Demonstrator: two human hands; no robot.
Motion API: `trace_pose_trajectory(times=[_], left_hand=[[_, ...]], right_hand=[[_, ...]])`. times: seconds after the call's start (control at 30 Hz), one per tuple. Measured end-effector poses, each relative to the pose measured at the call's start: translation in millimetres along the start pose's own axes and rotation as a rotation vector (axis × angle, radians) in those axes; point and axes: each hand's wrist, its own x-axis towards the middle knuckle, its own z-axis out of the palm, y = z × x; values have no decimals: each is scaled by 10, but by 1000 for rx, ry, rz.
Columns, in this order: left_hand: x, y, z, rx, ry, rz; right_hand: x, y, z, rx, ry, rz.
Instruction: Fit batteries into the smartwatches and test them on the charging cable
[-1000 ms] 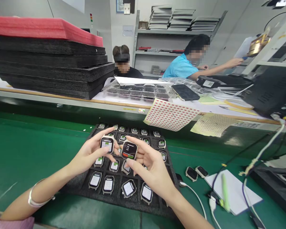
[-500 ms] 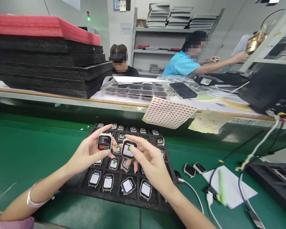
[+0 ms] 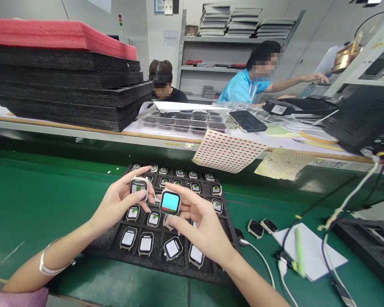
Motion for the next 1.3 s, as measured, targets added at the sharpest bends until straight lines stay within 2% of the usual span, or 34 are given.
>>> trace_pose_trajectory(times=[0.4, 0.57, 0.7, 0.8, 0.9, 1.03, 1.1, 1.2, 1.3], left_hand=[[-13, -51, 7, -126, -74, -36], [-39, -117, -6, -124, -103, -80], [-127, -197, -60, -100, -119, -119], [-244, -256, -161, -68, -137, -181], [-386, -304, -338, 103, -170, -267], [-571, -340, -646, 554, -203, -314], [-653, -350, -797, 782, -206, -296], [-761, -369, -1001, 1058, -194, -181], [-843, -389, -1160, 1193, -207, -91]], right_hand=[[-21, 58, -27, -134, 49, 27], [-124, 123, -100, -98, 40, 136], [-222, 301, -344, -200, 106, 273], [-308, 556, -682, -508, 171, 305], [-424, 817, -1034, -833, 168, 251], [-594, 1014, -1303, -920, 48, 263], [-652, 1038, -1340, -920, -39, 257], [-684, 1013, -1330, -1002, -148, 209], [-653, 938, -1256, -1167, -174, 147]])
